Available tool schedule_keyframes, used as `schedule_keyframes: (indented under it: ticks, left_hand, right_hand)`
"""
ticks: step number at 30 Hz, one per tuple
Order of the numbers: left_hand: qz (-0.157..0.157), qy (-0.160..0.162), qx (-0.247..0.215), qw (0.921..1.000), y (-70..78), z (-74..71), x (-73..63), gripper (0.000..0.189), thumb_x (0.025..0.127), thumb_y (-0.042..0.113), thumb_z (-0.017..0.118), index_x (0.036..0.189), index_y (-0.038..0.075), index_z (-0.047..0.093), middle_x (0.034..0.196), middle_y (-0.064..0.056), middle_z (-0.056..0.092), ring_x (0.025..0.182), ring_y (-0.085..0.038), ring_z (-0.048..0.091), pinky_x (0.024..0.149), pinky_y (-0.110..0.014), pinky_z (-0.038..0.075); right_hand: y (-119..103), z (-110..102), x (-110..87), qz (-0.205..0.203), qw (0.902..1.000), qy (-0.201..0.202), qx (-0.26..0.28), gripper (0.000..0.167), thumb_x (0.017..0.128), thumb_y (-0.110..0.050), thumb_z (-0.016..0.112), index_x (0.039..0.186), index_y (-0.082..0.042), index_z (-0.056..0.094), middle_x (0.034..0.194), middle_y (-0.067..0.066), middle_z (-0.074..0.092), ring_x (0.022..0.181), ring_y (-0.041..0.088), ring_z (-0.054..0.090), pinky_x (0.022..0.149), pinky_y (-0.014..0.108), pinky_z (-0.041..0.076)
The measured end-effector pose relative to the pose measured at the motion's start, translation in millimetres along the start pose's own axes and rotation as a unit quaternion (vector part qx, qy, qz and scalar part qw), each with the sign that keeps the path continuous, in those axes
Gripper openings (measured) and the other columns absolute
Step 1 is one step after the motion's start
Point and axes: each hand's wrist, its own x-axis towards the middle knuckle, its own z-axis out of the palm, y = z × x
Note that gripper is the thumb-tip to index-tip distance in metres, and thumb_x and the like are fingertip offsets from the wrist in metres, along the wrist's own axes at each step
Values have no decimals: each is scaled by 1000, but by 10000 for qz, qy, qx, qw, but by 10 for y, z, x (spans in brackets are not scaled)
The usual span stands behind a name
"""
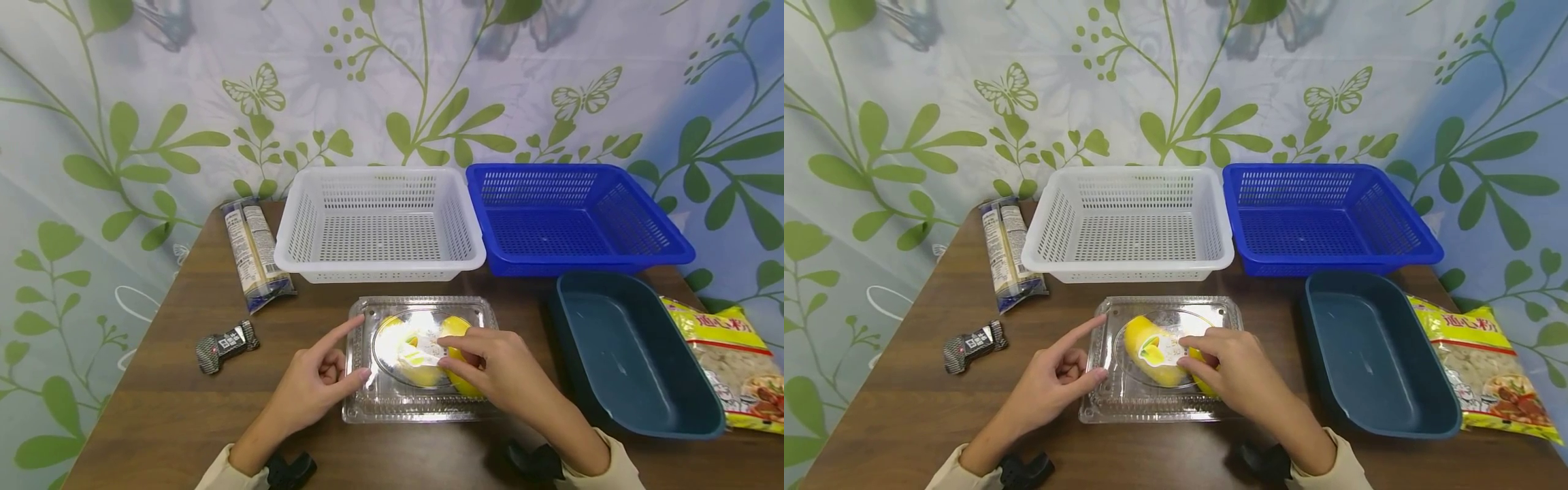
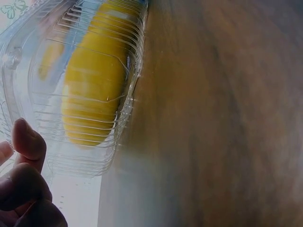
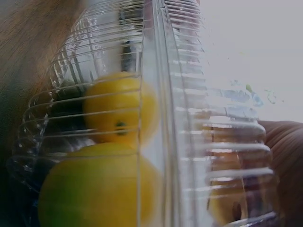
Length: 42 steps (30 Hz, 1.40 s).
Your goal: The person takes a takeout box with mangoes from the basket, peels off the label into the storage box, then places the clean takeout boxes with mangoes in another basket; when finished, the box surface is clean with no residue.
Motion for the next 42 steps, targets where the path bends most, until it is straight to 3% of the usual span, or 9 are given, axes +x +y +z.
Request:
schedule_keyframes:
  ticks: [6,16,25,35,39,42]
  left_hand:
    - [7,-10,27,10000,6,4,1,71,92,20,79,154,28,46,63,9,52,49,0,33,44,-20,30]
    - [154,-5,57,9999,7,8,4,70,93,19,78,154,27,46,63,9,50,49,0,32,44,-20,31]
    - [79,-31,63,9999,24,7,-8,70,93,21,78,154,28,46,63,9,50,49,0,31,44,-20,30]
    - [118,-17,59,9999,12,-7,-3,69,93,20,78,154,28,46,64,9,50,49,0,30,43,-20,30]
    - [159,3,93,9998,10,-9,5,69,93,20,78,154,27,46,64,9,51,49,0,30,43,-20,30]
    - [197,1,103,9998,3,0,-2,70,93,19,78,155,27,45,64,9,51,49,0,31,43,-20,31]
  right_hand:
    - [37,8,-25,-16,9999,-22,159,22,81,-30,88,103,-27,81,66,-22,41,59,0,44,54,22,39]
    - [44,65,-46,-746,9959,502,50,25,76,-39,90,97,-28,80,66,-21,41,58,-3,41,53,19,34]
    - [28,97,-86,-790,9940,739,131,21,75,-36,92,91,-31,80,66,-22,40,59,-4,38,52,18,32]
    - [41,-6,-101,-1097,9809,1345,880,22,77,-27,92,95,-27,77,66,-14,43,59,1,39,54,11,31]
    - [122,-111,-126,-1129,9729,1895,696,18,83,-34,87,93,-23,78,65,-13,42,58,0,37,53,13,30]
    - [230,-197,-197,-896,9689,2268,424,19,78,-28,90,93,-23,78,66,-15,41,58,-2,35,51,15,28]
